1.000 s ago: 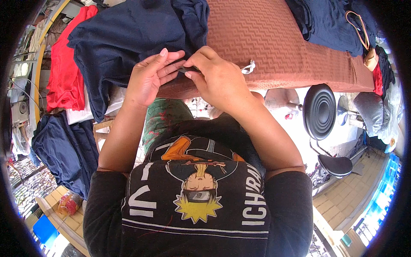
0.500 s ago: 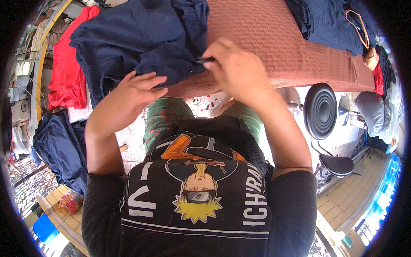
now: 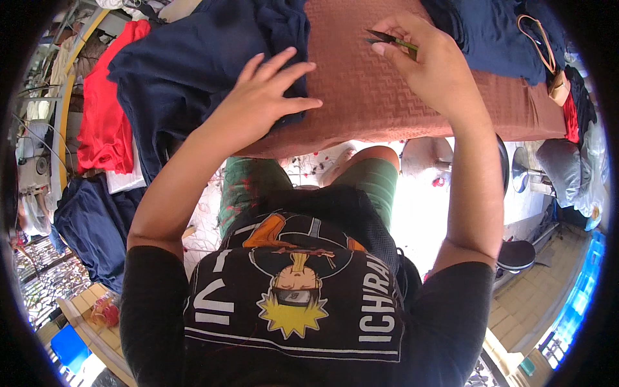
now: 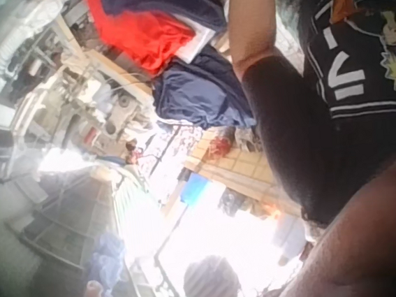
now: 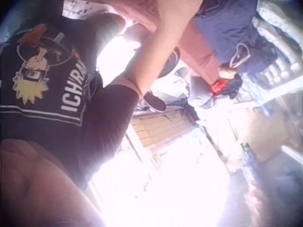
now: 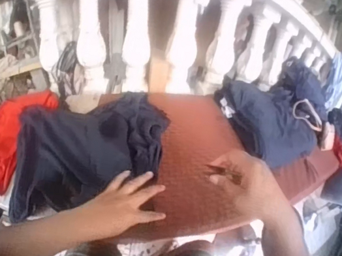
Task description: The person uses shears to cut away loose threads from the seams and brand labels of several dark blue shirts, turning the garments over to reach different sections before setting each aside.
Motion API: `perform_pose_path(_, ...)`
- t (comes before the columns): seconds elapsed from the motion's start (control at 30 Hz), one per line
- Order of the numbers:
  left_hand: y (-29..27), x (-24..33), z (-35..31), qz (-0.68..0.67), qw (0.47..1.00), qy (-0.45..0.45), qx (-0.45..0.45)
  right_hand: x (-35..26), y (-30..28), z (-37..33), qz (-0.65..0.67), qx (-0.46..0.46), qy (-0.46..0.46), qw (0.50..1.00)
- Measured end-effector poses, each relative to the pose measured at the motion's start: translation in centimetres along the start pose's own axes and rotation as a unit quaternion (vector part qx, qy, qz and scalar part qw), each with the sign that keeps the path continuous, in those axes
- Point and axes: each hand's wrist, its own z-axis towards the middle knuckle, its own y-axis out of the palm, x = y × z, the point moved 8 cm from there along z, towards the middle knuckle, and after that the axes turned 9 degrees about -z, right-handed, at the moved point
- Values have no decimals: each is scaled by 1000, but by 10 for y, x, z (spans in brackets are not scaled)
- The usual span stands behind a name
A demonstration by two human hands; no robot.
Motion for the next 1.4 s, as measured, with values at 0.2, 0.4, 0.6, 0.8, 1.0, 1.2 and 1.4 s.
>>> perform_pose_path(0.2,-8,-27,33,-49,998,36,-29,22,68,-13,178,-118,190,958)
perform_pose_path(0.4,-47,-44,36,-90,995,37,31,-38,142,-4,482,-273,222,803)
perform_pose_path(0.6,-79,-44,17,-86,988,16,126,-49,143,9,560,-193,195,781)
perform_pose_path(0.8,-68,-19,-22,-14,978,-28,207,-12,151,7,556,-45,266,786)
perform_pose_path(1.0,35,-1,-127,-255,931,-253,72,1,166,-1,543,-70,241,801)
perform_pose_path(1.2,135,-35,-168,-490,698,-521,27,-2,162,0,541,-68,230,806)
perform_pose_path(1.4,167,-27,-138,-615,603,-509,14,-4,164,-4,525,-100,224,815)
